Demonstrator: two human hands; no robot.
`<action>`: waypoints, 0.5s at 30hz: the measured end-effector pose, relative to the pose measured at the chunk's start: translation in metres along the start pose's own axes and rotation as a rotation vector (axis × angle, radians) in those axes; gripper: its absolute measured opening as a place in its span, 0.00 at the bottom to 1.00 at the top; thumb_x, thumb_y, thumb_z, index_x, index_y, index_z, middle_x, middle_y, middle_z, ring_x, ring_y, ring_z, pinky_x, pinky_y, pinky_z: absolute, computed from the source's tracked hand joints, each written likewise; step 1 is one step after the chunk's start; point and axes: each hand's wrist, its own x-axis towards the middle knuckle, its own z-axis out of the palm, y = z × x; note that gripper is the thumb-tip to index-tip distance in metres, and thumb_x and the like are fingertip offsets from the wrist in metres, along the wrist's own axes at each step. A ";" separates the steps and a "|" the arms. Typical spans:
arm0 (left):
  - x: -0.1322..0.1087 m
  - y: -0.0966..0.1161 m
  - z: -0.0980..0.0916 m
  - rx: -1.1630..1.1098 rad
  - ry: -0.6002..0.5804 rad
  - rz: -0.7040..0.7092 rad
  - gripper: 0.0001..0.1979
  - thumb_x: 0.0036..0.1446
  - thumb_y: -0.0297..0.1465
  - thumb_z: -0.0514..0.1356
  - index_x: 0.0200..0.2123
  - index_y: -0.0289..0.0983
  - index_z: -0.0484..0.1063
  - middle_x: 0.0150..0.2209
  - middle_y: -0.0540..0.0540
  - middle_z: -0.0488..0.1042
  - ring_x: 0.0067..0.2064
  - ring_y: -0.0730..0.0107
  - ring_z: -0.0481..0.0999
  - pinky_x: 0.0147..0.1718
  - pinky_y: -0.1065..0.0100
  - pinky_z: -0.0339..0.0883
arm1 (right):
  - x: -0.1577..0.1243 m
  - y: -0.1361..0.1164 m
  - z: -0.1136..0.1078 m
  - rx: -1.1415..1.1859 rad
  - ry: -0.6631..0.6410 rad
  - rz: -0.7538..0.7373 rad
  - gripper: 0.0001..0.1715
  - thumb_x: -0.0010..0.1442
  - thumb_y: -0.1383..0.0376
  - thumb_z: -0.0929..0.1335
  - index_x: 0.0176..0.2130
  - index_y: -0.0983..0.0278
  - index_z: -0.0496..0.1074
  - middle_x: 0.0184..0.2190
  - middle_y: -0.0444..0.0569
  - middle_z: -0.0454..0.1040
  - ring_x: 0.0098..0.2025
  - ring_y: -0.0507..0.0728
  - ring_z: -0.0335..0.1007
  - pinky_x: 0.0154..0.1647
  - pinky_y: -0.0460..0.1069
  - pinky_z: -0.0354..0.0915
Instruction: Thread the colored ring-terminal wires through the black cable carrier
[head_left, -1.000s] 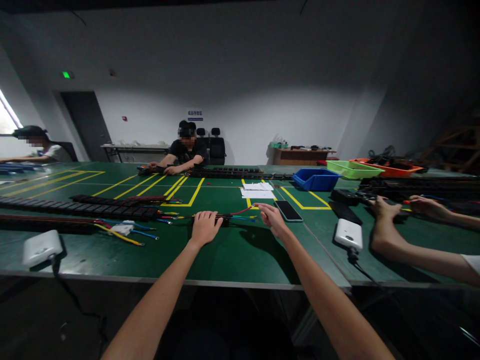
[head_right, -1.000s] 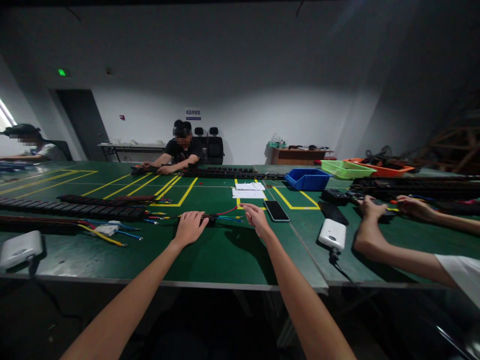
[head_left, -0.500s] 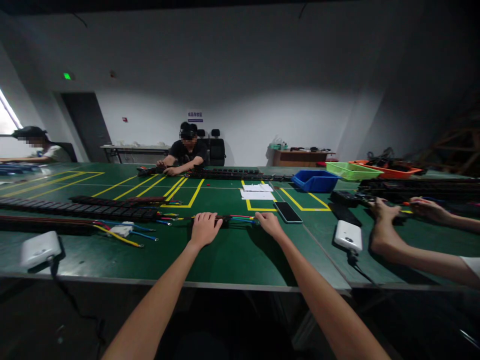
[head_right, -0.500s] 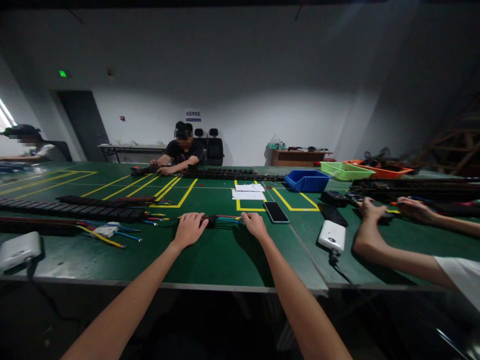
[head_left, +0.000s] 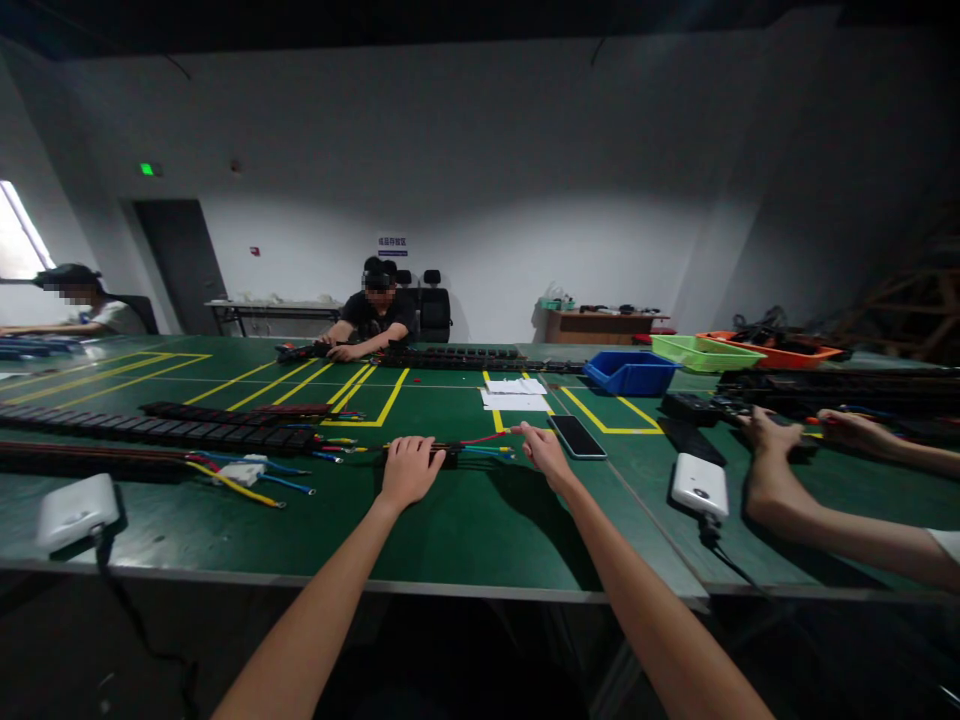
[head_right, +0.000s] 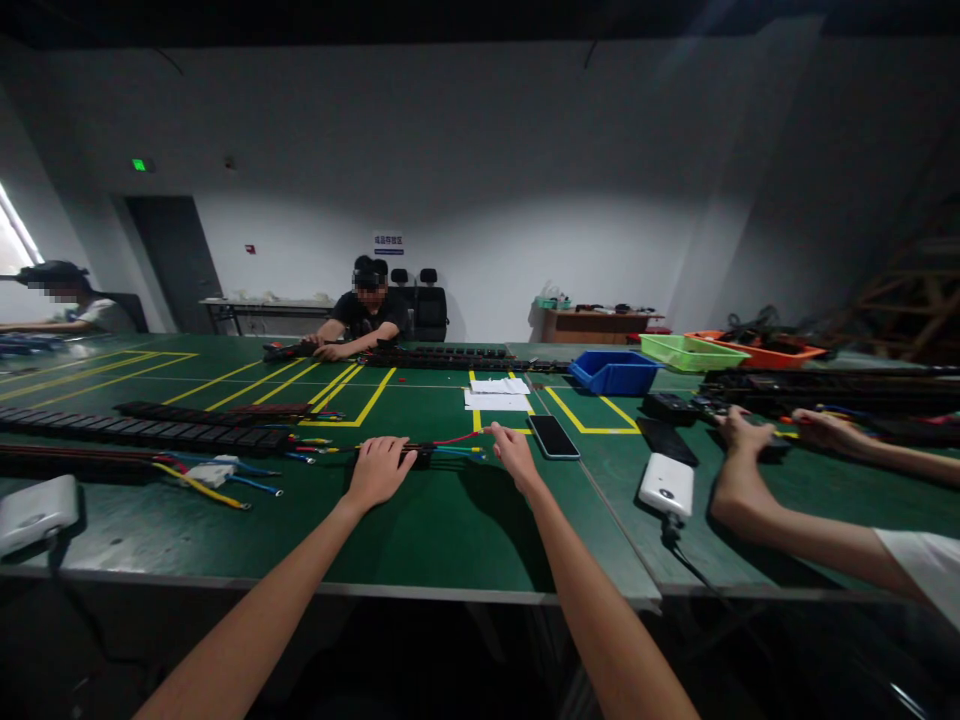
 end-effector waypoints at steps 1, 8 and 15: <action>0.000 0.000 0.000 0.000 0.000 0.001 0.25 0.72 0.46 0.47 0.55 0.37 0.76 0.53 0.38 0.79 0.55 0.51 0.75 0.59 0.48 0.61 | 0.001 0.003 0.000 -0.059 0.019 0.004 0.43 0.62 0.36 0.60 0.42 0.69 0.81 0.19 0.43 0.63 0.20 0.52 0.55 0.24 0.47 0.52; 0.001 0.000 0.000 0.000 0.008 0.011 0.25 0.72 0.46 0.47 0.55 0.38 0.76 0.52 0.38 0.79 0.54 0.52 0.75 0.59 0.49 0.61 | 0.000 0.018 0.004 -0.251 0.051 -0.007 0.29 0.63 0.46 0.65 0.23 0.63 0.77 0.19 0.50 0.68 0.27 0.58 0.65 0.31 0.49 0.54; 0.001 -0.001 0.003 0.015 0.017 0.006 0.26 0.72 0.46 0.47 0.54 0.36 0.76 0.52 0.37 0.79 0.54 0.49 0.75 0.58 0.47 0.61 | 0.002 0.005 0.001 -0.160 0.065 -0.089 0.39 0.63 0.38 0.59 0.41 0.66 0.82 0.24 0.49 0.70 0.27 0.56 0.64 0.29 0.48 0.57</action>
